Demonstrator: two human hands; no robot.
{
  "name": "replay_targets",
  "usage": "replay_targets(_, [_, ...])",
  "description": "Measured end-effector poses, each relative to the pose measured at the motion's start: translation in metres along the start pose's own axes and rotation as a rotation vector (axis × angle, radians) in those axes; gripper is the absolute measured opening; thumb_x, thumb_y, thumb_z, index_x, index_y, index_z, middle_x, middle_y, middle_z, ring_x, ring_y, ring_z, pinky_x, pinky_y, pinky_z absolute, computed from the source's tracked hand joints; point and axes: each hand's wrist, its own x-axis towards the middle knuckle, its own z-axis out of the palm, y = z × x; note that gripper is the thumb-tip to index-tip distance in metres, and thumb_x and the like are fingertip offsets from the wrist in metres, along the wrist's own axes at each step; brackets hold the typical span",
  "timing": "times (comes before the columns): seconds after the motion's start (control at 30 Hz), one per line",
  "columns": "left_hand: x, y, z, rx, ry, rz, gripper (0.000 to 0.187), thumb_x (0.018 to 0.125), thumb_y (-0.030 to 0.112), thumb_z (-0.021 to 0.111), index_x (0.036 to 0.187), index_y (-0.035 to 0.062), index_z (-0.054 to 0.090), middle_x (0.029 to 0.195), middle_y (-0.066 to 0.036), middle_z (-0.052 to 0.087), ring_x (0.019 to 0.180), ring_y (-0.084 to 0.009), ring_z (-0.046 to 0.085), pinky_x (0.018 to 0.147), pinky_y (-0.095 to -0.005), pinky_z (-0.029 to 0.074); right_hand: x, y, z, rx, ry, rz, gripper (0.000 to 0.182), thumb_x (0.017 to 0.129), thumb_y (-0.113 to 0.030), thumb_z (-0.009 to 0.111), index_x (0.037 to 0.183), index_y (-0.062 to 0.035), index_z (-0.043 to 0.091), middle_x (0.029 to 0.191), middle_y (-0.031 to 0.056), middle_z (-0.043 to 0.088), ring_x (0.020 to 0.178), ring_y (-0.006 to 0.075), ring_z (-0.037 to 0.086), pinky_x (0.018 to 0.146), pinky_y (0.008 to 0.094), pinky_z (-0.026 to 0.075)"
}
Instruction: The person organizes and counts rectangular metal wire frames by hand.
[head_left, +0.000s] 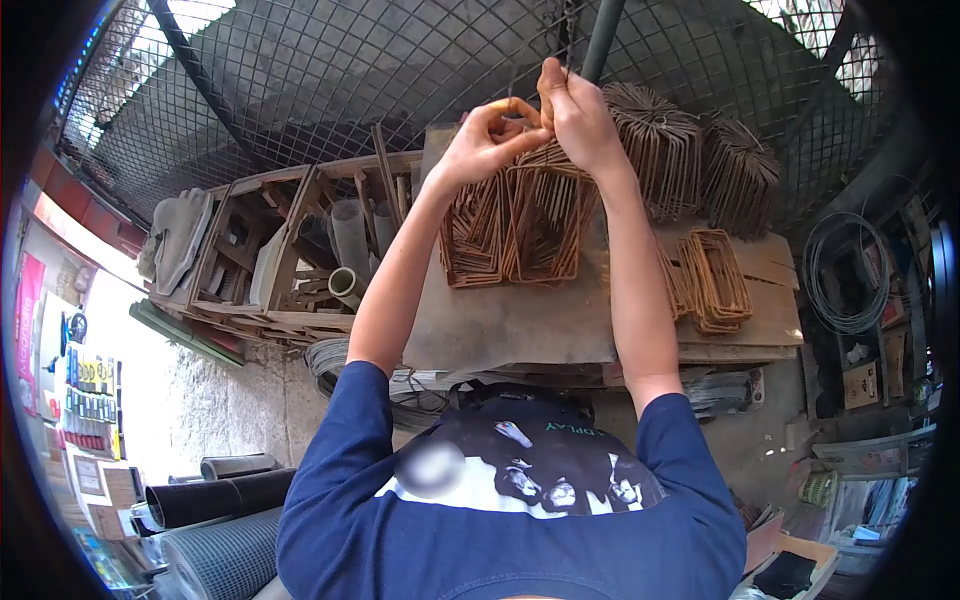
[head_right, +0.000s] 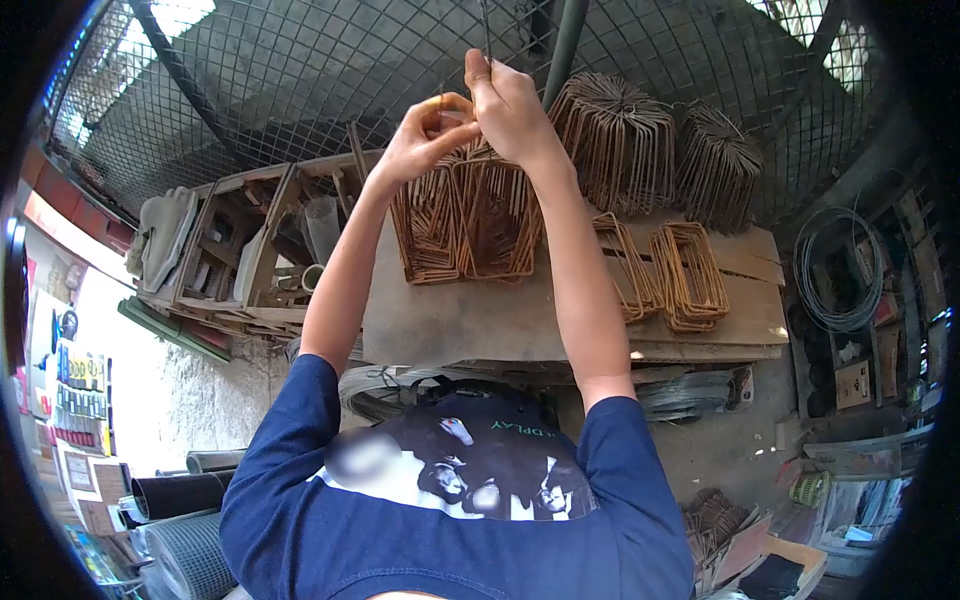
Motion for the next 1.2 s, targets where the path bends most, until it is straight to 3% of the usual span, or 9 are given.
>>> replay_targets(0.17, [0.002,-0.012,0.011,-0.397,0.18,0.17,0.036,0.1,0.036,0.044,0.081,0.0063,0.051,0.058,0.007,0.038,0.05,-0.0025,0.031,0.045,-0.0209,0.023,-0.006,0.007,0.018,0.227,0.085,0.006,0.053,0.1,-0.046,0.038,0.058,-0.0132,0.032,0.051,-0.0067,0.029,0.044,0.0046,0.028,0.042,0.0239,0.021])
replay_targets(0.23, [-0.004,-0.008,0.019,-0.116,0.339,0.183,0.041,0.101,0.038,0.038,0.074,0.0072,0.045,0.058,0.007,0.037,0.051,-0.0028,0.031,0.045,-0.0218,0.023,-0.004,0.001,0.02,0.274,0.156,-0.018,0.053,0.099,-0.046,0.039,0.057,-0.0144,0.03,0.05,-0.0073,0.026,0.042,0.0034,0.024,0.04,0.0232,0.018])
replay_targets(0.4, [-0.015,-0.017,0.026,0.056,0.183,0.124,0.046,0.102,0.033,0.038,0.065,0.0064,0.044,0.058,0.006,0.035,0.052,-0.0046,0.03,0.047,-0.0243,0.024,0.014,-0.024,0.007,0.364,0.126,-0.032,0.053,0.099,-0.046,0.039,0.056,-0.0152,0.029,0.05,-0.0081,0.026,0.039,0.0025,0.022,0.037,0.0226,0.014])
replay_targets(0.53, [-0.01,-0.014,0.022,-0.075,0.283,0.171,0.047,0.103,0.036,0.036,0.068,0.0054,0.045,0.058,0.007,0.034,0.053,-0.0046,0.027,0.048,-0.0241,0.023,0.011,-0.02,0.004,0.312,0.124,0.002,0.053,0.099,-0.046,0.039,0.057,-0.0146,0.03,0.05,-0.0083,0.025,0.039,0.0027,0.022,0.038,0.023,0.015])
replay_targets(0.7, [-0.005,-0.007,0.029,-0.003,0.318,0.371,0.039,0.103,0.03,0.037,0.085,-0.0013,0.053,0.069,0.002,0.047,0.066,-0.0057,0.04,0.062,-0.0231,0.038,0.01,-0.016,0.012,0.031,0.119,-0.092,0.056,0.1,-0.047,0.036,0.061,-0.0064,0.04,0.05,-0.0014,0.037,0.045,0.0097,0.039,0.044,0.0279,0.03])
replay_targets(0.93, [-0.003,-0.009,0.03,-0.427,-0.005,0.088,0.038,0.103,0.03,0.036,0.087,0.0003,0.053,0.08,0.003,0.05,0.071,-0.0045,0.041,0.064,-0.0223,0.037,0.006,-0.02,0.004,-0.262,0.191,-0.061,0.057,0.1,-0.046,0.035,0.068,-0.0002,0.049,0.053,0.0061,0.047,0.053,0.0187,0.051,0.054,0.0346,0.04])
replay_targets(1.0, [0.0,-0.011,0.036,-0.558,0.055,0.01,0.031,0.101,0.027,0.044,0.087,0.0011,0.052,0.081,0.004,0.051,0.07,-0.0033,0.041,0.062,-0.0202,0.036,-0.001,-0.019,-0.005,-0.238,0.134,0.049,0.055,0.097,-0.048,0.042,0.074,0.0008,0.053,0.064,0.0103,0.054,0.063,0.0219,0.056,0.06,0.0343,0.043])
replay_targets(1.07, [0.001,-0.015,0.034,-0.176,0.043,0.153,0.022,0.097,0.022,0.054,0.089,0.0015,0.052,0.079,0.005,0.049,0.07,-0.0035,0.04,0.06,-0.0206,0.035,-0.017,-0.011,-0.008,-0.363,0.235,-0.146,0.051,0.091,-0.046,0.055,0.092,0.005,0.056,0.092,0.0229,0.059,0.086,0.0372,0.059,0.076,0.0407,0.047])
replay_targets(1.2, [0.002,-0.005,0.038,-0.177,0.122,0.119,0.024,0.092,0.018,0.062,0.079,0.0022,0.049,0.071,0.007,0.041,0.067,-0.0038,0.037,0.057,-0.0236,0.035,-0.08,0.018,0.009,-0.429,0.285,-0.083,0.067,0.078,-0.052,0.069,0.112,0.0011,0.048,0.115,0.0197,0.05,0.108,0.0356,0.051,0.091,0.0456,0.041])
